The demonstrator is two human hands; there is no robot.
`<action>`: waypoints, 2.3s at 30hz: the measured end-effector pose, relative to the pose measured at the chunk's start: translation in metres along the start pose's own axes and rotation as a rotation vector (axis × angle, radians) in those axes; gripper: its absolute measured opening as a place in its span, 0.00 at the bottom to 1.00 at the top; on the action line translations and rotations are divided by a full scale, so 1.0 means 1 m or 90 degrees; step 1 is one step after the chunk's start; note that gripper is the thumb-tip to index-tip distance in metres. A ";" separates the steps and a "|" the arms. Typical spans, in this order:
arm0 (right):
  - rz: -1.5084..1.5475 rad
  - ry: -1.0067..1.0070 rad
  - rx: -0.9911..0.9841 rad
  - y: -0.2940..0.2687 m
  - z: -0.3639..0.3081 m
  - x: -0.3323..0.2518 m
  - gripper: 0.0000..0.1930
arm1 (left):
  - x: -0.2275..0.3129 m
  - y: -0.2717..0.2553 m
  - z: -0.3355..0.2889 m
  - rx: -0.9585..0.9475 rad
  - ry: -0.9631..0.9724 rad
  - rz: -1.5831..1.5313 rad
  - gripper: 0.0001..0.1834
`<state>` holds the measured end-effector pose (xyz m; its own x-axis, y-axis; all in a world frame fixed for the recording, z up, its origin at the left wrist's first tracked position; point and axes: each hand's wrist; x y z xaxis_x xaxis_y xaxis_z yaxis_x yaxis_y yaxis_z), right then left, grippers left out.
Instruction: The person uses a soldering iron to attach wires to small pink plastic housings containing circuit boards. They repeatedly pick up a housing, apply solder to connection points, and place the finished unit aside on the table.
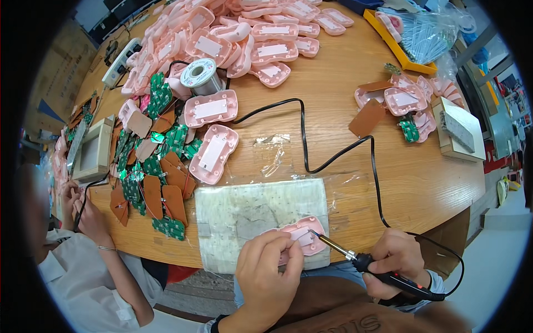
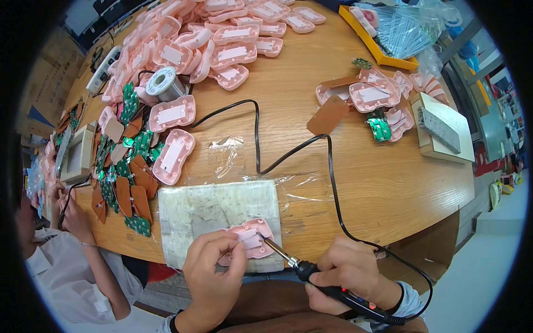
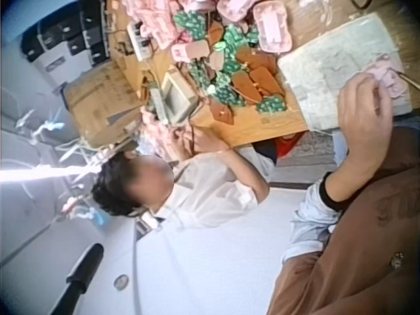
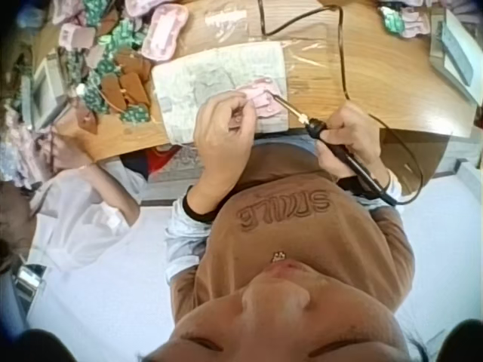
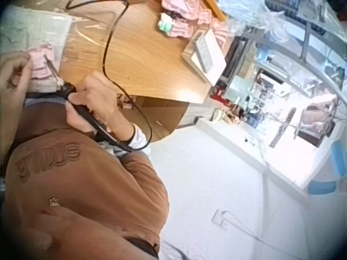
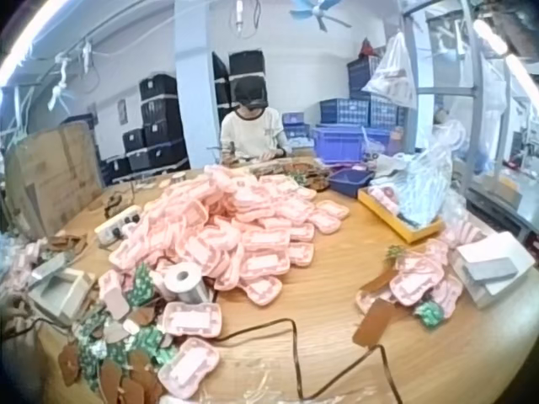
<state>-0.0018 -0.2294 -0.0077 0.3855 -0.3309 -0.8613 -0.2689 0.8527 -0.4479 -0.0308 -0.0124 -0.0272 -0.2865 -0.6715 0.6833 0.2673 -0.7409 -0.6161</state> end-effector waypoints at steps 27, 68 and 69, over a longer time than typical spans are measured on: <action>0.057 0.039 0.038 -0.008 -0.006 0.000 0.15 | 0.002 -0.003 -0.003 -0.012 -0.021 -0.025 0.09; 0.000 0.050 0.139 -0.019 -0.023 0.006 0.15 | 0.013 -0.022 0.080 0.108 0.026 -0.018 0.03; 0.042 0.054 0.166 -0.018 -0.024 0.007 0.15 | 0.009 -0.016 0.102 0.129 0.099 -0.003 0.04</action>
<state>-0.0152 -0.2563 -0.0117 0.2968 -0.2939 -0.9086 -0.0515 0.9452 -0.3225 0.0558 -0.0066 0.0287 -0.4220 -0.6721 0.6084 0.4395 -0.7386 -0.5112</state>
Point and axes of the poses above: each hand's wrist, its own z-axis towards the middle knuckle, its own y-axis out of the palm, x = y × z, and after that the axes turned 13 degrees about y, right-handed
